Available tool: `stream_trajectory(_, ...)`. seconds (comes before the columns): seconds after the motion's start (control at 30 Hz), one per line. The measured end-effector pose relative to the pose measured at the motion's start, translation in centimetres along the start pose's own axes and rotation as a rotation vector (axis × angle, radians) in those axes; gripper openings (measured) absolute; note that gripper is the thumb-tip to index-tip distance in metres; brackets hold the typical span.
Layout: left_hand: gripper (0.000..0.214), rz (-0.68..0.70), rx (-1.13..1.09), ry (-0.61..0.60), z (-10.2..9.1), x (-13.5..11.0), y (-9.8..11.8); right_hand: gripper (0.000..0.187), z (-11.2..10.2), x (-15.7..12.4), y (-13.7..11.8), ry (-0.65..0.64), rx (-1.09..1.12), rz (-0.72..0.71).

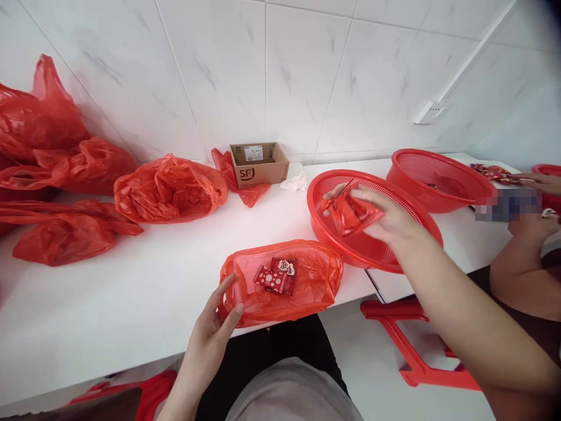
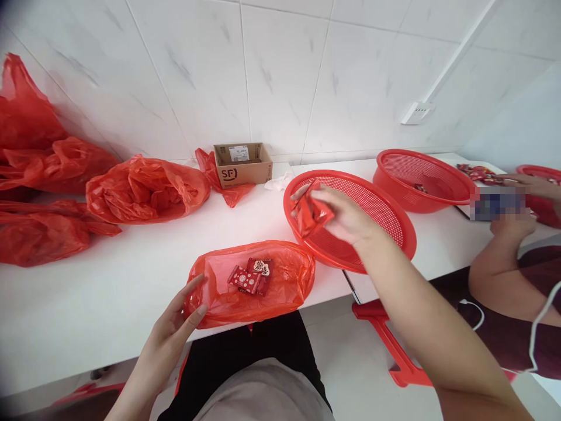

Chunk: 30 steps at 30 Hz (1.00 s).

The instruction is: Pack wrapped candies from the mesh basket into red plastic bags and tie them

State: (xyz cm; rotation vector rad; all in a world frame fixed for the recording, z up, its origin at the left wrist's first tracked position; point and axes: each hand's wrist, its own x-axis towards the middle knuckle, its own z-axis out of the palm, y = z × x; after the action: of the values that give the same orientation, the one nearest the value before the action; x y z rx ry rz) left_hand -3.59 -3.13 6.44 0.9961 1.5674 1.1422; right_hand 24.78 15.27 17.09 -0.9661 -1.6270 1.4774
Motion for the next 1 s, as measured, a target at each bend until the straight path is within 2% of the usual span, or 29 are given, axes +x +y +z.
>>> stream_trajectory(0.1, 0.057, 0.014, -0.007, 0.008, 0.2, 0.1, 0.0, 0.029, 4.2, -1.1, 1.6, -0.224, -0.042, 0.051)
stream_trajectory(0.17, 0.058, 0.017, -0.037, 0.004, 0.3, 0.1, 0.0, 0.029, 6.8, -1.3, 3.5, -0.327, -0.201, 0.038)
stream_trajectory(0.27, 0.060, -0.003, -0.079, -0.009, 0.1, 0.0, 0.0, 0.024, 9.9, -1.3, 6.2, -0.317, -0.495, -0.078)
stream_trajectory(0.37, 0.062, -0.023, -0.090, -0.014, 0.1, -0.1, 0.1, 0.034, 11.6, -1.0, 7.8, -0.269, -0.651, -0.111)
stream_trajectory(0.43, 0.061, -0.007, -0.096, 0.002, 0.1, -0.3, 0.3, 0.044, 11.9, -0.6, 8.1, -0.252, -0.656, -0.105)
stream_trajectory(0.53, 0.059, 0.024, -0.108, 0.032, 0.0, -0.4, 0.6, 0.037, 11.2, -0.2, 8.2, -0.191, -0.553, -0.071)
stream_trajectory(0.67, 0.060, 0.020, -0.092, 0.038, -0.3, -0.3, 0.6, 0.021, 9.8, -0.2, 8.4, -0.115, -0.177, 0.096)
stream_trajectory(0.77, 0.062, 0.003, -0.088, 0.033, -0.7, -0.1, 0.3, 0.025, 9.3, -0.7, 8.6, -0.105, 0.070, 0.194)
stream_trajectory(0.87, 0.062, -0.004, -0.110, 0.019, -0.8, 0.0, 0.1, 0.030, 9.3, -1.1, 8.7, -0.066, 0.091, 0.209)
stream_trajectory(1.0, 0.060, -0.008, -0.109, 0.029, -0.6, -0.1, 0.3, 0.028, 9.5, -1.1, 8.7, -0.042, -0.045, 0.160)
